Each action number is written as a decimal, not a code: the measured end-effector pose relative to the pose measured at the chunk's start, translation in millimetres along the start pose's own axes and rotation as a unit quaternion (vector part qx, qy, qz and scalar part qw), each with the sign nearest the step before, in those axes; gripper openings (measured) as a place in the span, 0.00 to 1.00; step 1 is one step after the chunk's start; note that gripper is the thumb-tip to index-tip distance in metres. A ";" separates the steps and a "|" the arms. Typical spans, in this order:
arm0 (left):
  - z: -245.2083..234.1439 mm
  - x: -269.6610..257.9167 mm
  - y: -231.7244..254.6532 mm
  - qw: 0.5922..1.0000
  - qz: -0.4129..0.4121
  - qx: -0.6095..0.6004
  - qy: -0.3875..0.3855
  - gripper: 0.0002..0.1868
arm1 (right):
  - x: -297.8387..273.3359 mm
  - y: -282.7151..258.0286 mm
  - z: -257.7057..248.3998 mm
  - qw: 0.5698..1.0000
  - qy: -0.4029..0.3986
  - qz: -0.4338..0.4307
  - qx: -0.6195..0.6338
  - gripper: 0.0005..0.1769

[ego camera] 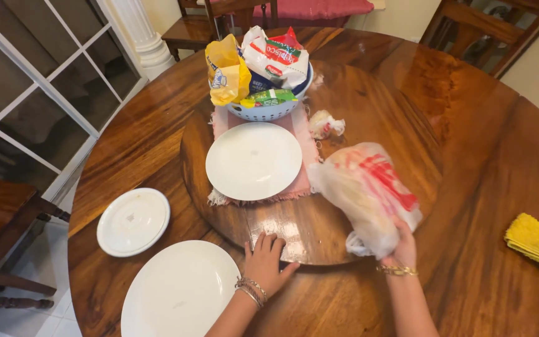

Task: Cleaning a wooden dining table with a yellow cloth and arranging plates and placemats.

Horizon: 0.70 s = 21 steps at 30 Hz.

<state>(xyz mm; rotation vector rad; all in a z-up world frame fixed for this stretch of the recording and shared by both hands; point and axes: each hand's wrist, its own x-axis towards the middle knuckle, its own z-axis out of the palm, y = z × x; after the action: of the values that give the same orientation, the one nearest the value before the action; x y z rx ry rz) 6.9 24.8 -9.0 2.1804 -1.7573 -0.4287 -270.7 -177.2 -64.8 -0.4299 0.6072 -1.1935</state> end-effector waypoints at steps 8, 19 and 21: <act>-4.5 0.2 -3.6 0.997 -0.068 0.000 -0.022 0.50 | 87.9 -69.2 114.6 0.988 -0.060 -0.139 0.017 0.33; -14.4 22.7 -14.5 0.975 -0.159 0.076 -0.132 0.59 | 290.3 -30.6 199.3 0.987 -0.040 -0.145 0.055 0.34; 5.3 27.7 -23.6 0.994 -0.070 0.053 -0.063 0.54 | 290.4 -20.7 216.9 0.980 0.088 -0.175 0.023 0.40</act>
<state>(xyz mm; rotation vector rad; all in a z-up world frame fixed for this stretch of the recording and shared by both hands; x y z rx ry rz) 31.3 2.2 -24.8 2.4096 -1.7345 -0.5275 -76.0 -460.1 53.3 -0.4036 0.6715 -1.5904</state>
